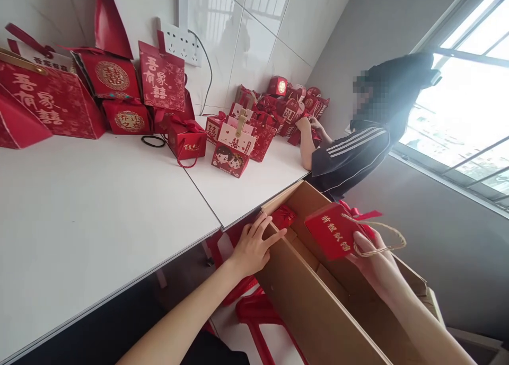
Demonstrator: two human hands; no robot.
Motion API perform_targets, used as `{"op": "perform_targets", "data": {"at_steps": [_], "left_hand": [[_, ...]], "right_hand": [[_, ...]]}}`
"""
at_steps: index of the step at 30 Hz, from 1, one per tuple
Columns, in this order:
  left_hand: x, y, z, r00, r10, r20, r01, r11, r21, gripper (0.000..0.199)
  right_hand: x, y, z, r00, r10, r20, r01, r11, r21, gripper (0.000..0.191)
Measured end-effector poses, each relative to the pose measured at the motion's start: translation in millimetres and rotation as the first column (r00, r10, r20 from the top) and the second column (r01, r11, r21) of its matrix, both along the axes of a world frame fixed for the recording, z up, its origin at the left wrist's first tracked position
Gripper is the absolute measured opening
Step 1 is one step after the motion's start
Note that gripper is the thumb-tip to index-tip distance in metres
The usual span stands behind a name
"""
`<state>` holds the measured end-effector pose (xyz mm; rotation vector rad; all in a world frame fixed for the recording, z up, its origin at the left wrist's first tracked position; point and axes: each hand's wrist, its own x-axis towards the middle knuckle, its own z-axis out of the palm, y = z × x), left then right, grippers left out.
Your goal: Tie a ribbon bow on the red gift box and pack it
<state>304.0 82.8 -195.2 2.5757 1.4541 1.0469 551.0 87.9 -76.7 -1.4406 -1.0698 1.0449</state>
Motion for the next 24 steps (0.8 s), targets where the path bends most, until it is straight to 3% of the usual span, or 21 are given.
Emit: {"op": "perform_targets", "data": {"at_steps": [3,5,6,11,14,18,22,24], "left_hand": [[2,-1,-0.8,0.999,0.043,0.033,-0.041,0.998,-0.038,0.06],[4,-1,0.2,0.997,0.061,0.051,-0.058,0.997,-0.056,0.058],[5,-2,0.9,0.996,0.066,0.054,-0.063,0.996,-0.059,0.057],[11,-4,2.7,0.994,0.108,0.009,-0.107,0.991,-0.079,0.055],[13,-6,2.6,0.993,0.117,-0.007,-0.117,0.99,-0.073,0.056],[17,-7,0.1,0.989,0.149,-0.005,-0.149,0.988,-0.034,0.056],[22,-5,-5.7,0.979,0.202,0.024,-0.202,0.979,0.027,0.055],[24,-4,-8.9,0.977,0.206,0.055,-0.209,0.976,0.059,0.054]], "right_hand": [[22,30,-29.6,0.94,-0.021,0.339,-0.028,0.99,0.14,0.075],[37,49,-61.1,0.827,-0.029,0.561,-0.131,0.961,0.243,0.077],[44,57,-79.7,0.78,-0.003,0.626,-0.183,0.955,0.233,0.078],[59,73,-172.7,0.798,0.052,0.6,-0.111,0.992,0.061,0.092],[56,70,-205.3,0.844,0.033,0.536,-0.023,0.999,-0.025,0.092],[58,69,-214.3,0.928,-0.017,0.372,0.073,0.988,-0.137,0.091],[60,68,-199.3,0.997,0.004,0.078,0.014,0.972,-0.233,0.069],[57,64,-189.0,0.999,0.029,-0.044,-0.039,0.969,-0.244,0.067]]}}
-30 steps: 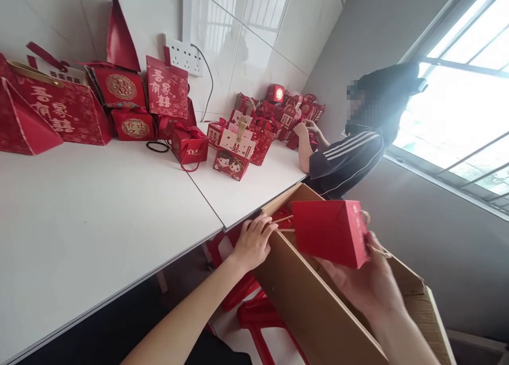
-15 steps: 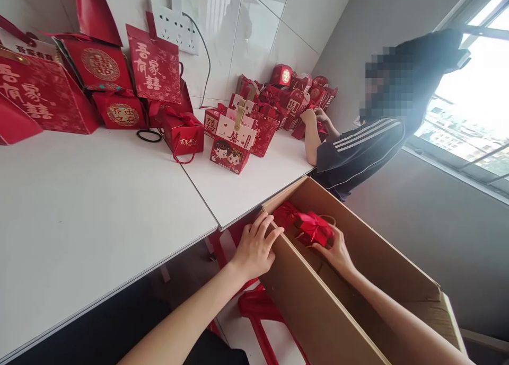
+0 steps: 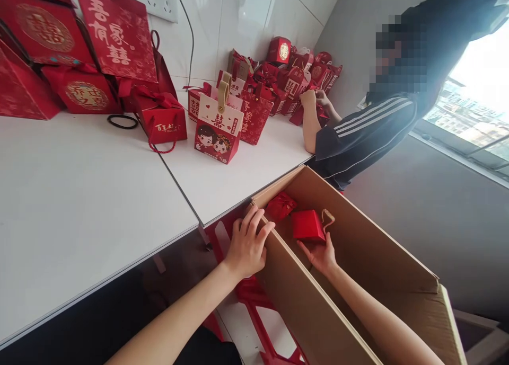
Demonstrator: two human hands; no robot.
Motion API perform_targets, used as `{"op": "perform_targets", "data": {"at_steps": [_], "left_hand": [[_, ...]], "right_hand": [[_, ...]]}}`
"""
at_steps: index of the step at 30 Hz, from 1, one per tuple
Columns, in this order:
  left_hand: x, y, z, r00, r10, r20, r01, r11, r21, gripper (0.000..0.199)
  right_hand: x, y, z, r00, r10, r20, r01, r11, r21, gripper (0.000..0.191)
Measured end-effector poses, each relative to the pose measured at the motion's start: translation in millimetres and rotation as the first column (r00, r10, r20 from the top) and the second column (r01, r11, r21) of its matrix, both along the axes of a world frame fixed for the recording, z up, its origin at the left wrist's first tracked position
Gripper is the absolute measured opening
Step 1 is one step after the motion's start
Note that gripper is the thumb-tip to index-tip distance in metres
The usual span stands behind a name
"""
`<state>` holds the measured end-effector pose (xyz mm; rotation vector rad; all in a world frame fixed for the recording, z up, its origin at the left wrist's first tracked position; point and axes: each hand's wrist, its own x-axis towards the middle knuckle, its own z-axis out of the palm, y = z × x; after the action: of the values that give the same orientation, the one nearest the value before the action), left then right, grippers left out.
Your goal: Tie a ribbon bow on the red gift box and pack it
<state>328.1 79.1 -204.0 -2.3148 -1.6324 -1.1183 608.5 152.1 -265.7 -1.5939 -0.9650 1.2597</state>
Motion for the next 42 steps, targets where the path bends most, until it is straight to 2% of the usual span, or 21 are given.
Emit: {"op": "perform_targets", "data": {"at_steps": [4,6,7,9,11,12,16,20,23,26,28,30,33,34,35,36,37,38,39,40,42], "left_hand": [[3,3,-3.6,1.0,0.003,0.027,-0.004,0.999,0.049,0.054],[3,3,-3.7,0.999,0.005,0.031,-0.007,0.998,0.065,0.055],[4,3,-3.6,0.999,0.007,0.032,-0.009,0.997,0.07,0.055],[4,2,-3.3,0.999,0.011,0.03,-0.014,0.997,0.078,0.055],[6,2,-3.2,0.999,0.022,0.023,-0.024,0.996,0.086,0.055],[6,2,-3.3,0.999,0.031,0.018,-0.032,0.995,0.089,0.055],[8,1,-4.1,0.998,0.061,-0.023,-0.058,0.995,0.083,0.056],[8,1,-4.3,0.997,0.061,-0.057,-0.058,0.997,0.044,0.057],[9,1,-4.7,0.996,0.055,-0.066,-0.053,0.998,0.024,0.059],[9,-1,-5.5,0.996,0.051,-0.079,-0.051,0.999,-0.003,0.059],[5,-2,-4.8,0.995,0.039,-0.095,-0.042,0.999,-0.023,0.06],[-1,0,-1.2,0.992,0.011,-0.123,-0.015,0.999,-0.033,0.057],[-9,8,12.5,0.977,-0.051,-0.205,0.04,0.997,-0.059,0.045],[-10,13,19.3,0.967,-0.069,-0.245,0.052,0.996,-0.078,0.04],[-12,18,27.1,0.953,-0.088,-0.289,0.063,0.993,-0.095,0.036],[-13,22,35.5,0.936,-0.114,-0.334,0.081,0.991,-0.109,0.032],[-16,26,44.3,0.919,-0.124,-0.374,0.08,0.988,-0.131,0.028],[-20,29,53.2,0.908,-0.108,-0.404,0.05,0.987,-0.152,0.027],[-26,28,61.7,0.903,-0.068,-0.424,-0.005,0.986,-0.169,0.028],[-35,25,69.8,0.9,-0.01,-0.436,-0.076,0.981,-0.178,0.029],[-60,9,83.9,0.885,0.122,-0.448,-0.213,0.964,-0.159,0.029]], "right_hand": [[-9,-5,14.5,0.944,0.028,-0.33,-0.049,0.997,-0.056,0.062],[-10,-3,15.0,0.921,0.062,-0.384,-0.097,0.993,-0.072,0.065],[-8,-1,13.1,0.946,0.095,-0.309,-0.116,0.992,-0.051,0.069],[-1,2,5.7,0.99,0.137,-0.023,-0.136,0.99,0.036,0.074],[9,3,-4.7,0.959,0.105,0.262,-0.143,0.981,0.134,0.072],[14,2,-10.3,0.932,0.08,0.354,-0.149,0.974,0.17,0.073],[22,0,-30.9,0.855,0.074,0.513,-0.201,0.959,0.197,0.091],[9,15,-41.9,0.79,0.089,0.606,-0.214,0.967,0.137,0.089],[-3,34,-39.5,0.747,0.106,0.656,-0.212,0.974,0.084,0.084],[-8,49,-26.2,0.704,0.146,0.695,-0.211,0.977,0.009,0.08],[-10,56,-8.9,0.674,0.187,0.715,-0.231,0.972,-0.036,0.076],[-18,63,17.2,0.64,0.221,0.736,-0.27,0.961,-0.054,0.067],[-52,66,73.5,0.578,0.205,0.79,-0.356,0.934,0.018,0.052],[-70,61,95.0,0.509,0.14,0.849,-0.449,0.885,0.123,0.044],[-90,53,116.2,0.48,0.033,0.876,-0.548,0.791,0.271,0.036],[-112,42,135.7,0.504,-0.061,0.862,-0.639,0.644,0.42,0.032],[-134,27,152.3,0.542,-0.119,0.832,-0.717,0.452,0.531,0.029],[-157,11,165.1,0.575,-0.116,0.81,-0.783,0.208,0.586,0.027],[-179,-6,173.7,0.568,-0.08,0.819,-0.823,-0.018,0.568,0.027],[-200,-22,178.4,0.537,-0.058,0.842,-0.836,-0.171,0.521,0.031],[-237,-50,178.7,0.469,-0.043,0.882,-0.833,-0.353,0.426,0.046]]}}
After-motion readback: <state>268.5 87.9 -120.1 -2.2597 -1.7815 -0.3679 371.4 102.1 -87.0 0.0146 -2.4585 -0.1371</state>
